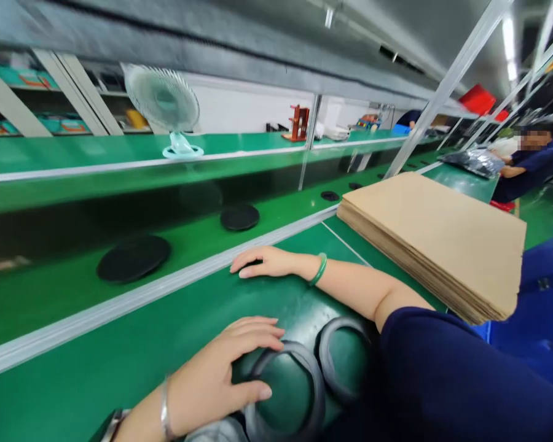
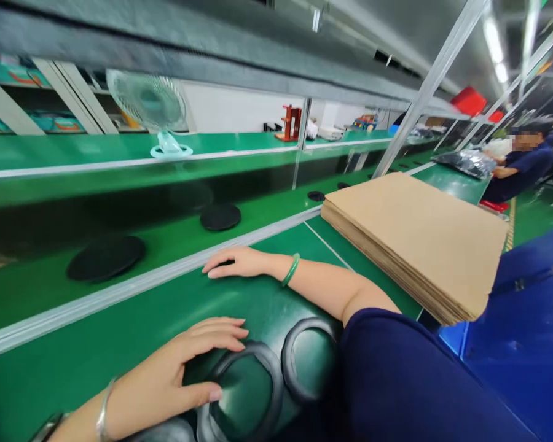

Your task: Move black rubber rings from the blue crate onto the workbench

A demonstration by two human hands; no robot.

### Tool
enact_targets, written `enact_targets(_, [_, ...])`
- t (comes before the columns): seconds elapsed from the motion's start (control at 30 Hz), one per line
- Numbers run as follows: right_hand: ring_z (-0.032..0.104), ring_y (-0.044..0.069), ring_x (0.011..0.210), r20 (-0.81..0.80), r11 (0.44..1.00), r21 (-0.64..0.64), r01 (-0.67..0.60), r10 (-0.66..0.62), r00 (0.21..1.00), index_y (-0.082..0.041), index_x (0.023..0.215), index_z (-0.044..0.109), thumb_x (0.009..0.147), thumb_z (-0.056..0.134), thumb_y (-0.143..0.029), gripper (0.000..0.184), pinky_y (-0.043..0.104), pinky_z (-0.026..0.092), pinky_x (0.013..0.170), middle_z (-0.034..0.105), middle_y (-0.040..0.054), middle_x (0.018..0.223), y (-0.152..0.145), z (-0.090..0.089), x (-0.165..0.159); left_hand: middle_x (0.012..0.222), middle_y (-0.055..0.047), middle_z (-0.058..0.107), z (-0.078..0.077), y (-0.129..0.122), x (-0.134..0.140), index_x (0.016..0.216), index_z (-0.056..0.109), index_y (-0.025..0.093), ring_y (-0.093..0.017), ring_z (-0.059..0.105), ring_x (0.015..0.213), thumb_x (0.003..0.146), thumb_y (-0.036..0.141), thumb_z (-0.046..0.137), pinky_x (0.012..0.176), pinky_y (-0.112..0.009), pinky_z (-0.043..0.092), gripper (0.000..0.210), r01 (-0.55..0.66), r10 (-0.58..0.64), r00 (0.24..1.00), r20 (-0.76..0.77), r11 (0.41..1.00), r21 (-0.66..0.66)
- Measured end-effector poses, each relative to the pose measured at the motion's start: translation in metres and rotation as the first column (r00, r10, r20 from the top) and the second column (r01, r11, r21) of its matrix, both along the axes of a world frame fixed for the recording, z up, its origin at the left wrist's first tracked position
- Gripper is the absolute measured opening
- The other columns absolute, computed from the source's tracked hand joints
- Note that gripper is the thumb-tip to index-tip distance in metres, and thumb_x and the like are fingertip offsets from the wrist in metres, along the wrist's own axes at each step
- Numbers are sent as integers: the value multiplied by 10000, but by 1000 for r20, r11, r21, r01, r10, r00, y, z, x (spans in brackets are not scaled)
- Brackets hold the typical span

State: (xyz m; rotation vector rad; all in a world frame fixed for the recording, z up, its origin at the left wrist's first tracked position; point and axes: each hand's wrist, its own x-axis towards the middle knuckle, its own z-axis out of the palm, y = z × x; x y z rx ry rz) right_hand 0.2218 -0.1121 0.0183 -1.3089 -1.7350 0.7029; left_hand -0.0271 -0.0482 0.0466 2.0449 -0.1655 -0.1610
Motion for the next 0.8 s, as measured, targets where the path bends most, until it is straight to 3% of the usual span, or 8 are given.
enact_targets(0.07, [585,181,1171,5,999,-44,22,-22,1000,-126,1134,718,967,709,-117,168,249,424,1057,649,59,1205,1,2,4,1359,-35,594,-6,-2,0,1250,670,356,-332,423,1382,796,354,762,1221,-535,250,463,72,-74,997,9,989,127])
enact_targets(0.13, [580,177,1178,1,997,-69,35,-35,999,-134,1122,720,961,716,-98,165,244,422,1052,649,51,1204,2,1,6,1354,-28,595,-13,3,1,1286,636,346,-298,428,1379,860,286,647,1210,-514,285,430,67,-81,995,58,975,213])
enact_targets(0.27, [584,172,1161,21,999,-28,29,-28,999,-125,1111,718,952,724,-91,163,250,425,1042,651,57,1198,2,-4,7,1331,-29,593,-29,27,3,1263,617,309,-250,519,1277,930,329,523,1127,-430,413,347,-171,128,978,163,943,284])
enact_targets(0.37, [579,185,1160,78,999,33,32,-34,996,-123,1120,719,938,739,-93,185,279,423,1049,654,62,1184,2,-8,8,1282,-43,613,-36,43,6,1251,606,271,-249,579,1165,921,440,544,1064,-414,458,376,-363,330,930,164,895,260])
enact_targets(0.47, [583,194,1150,107,998,62,29,-36,994,-133,1121,722,928,743,-74,203,301,428,1047,656,61,1172,1,-10,9,1231,-34,638,-38,48,7,1229,614,257,-245,599,1107,895,491,567,1025,-407,475,410,-462,445,887,127,866,194])
enact_targets(0.8, [587,204,1144,108,997,69,20,-28,994,-150,1137,723,917,759,-75,235,324,446,1043,651,66,1178,-2,-9,11,1194,-33,651,-42,46,10,1192,643,257,-249,587,1111,877,457,593,1023,-418,451,376,-460,446,887,123,879,129])
